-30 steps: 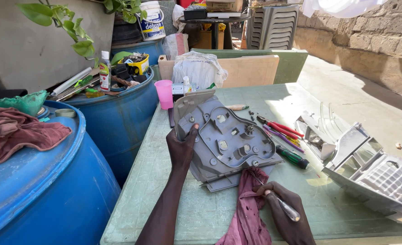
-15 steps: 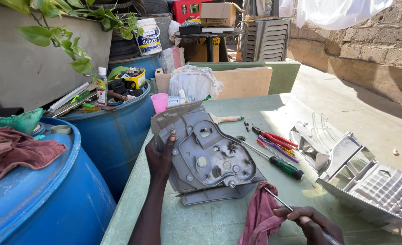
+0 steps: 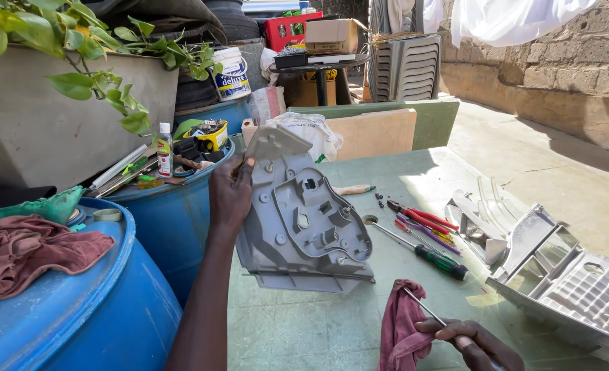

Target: Repairing or disassembling a car headlight assembly using a screwdriver and a cloth on a workbench

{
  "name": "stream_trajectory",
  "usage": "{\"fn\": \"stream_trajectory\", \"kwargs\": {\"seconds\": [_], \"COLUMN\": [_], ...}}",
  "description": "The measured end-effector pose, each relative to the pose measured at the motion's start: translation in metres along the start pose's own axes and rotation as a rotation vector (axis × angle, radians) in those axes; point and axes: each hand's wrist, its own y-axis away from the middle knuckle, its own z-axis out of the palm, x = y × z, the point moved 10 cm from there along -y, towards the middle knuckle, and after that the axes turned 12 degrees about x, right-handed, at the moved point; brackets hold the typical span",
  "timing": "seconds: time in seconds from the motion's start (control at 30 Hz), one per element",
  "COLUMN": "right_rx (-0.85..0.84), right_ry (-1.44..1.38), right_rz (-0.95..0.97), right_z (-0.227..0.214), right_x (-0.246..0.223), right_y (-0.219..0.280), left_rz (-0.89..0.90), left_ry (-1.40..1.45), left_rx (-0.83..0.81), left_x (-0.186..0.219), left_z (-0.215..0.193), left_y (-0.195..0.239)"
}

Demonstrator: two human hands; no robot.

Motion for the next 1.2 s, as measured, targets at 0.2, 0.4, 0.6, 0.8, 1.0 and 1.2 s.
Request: {"fn": "stream_trajectory", "kwargs": {"seconds": [0.2, 0.4, 0.6, 0.8, 1.0, 1.2], "right_rx": [-0.044, -0.044, -0.06, -0.082, 0.004, -0.051], "right_ry": [-0.025, 0.07, 0.241, 0.292, 0.363, 0.424], "right_rz": [0.026, -0.03, -0.103, -0.228, -0.009, 0.098], "right_z": [0.023, 0.042, 0.08, 0.067, 0.081, 0.078], "right_x": [-0.011, -0.031, -0.066, -0.081, -0.071, -0.038], "right_y": [0.005, 0.006, -0.001, 0.0, 0.001, 0.006], "left_rz": [0.284, 0.322, 0.392, 0.567, 0.935, 0.681], "left_ry": [-0.094, -0.072, -0.107, -0.124, -0.137, -0.263], "left_rx": [-0.193, -0.257, -0.308, -0.353, -0.544, -0.893], "left_x": [0.062, 0.061, 0.053, 0.088, 0.117, 0.081], "left_z": [0.034, 0.08, 0.124, 0.149, 0.213, 0.251], "left_y": [-0.051, -0.045, -0.009, -0.01, 0.027, 0.071]}}
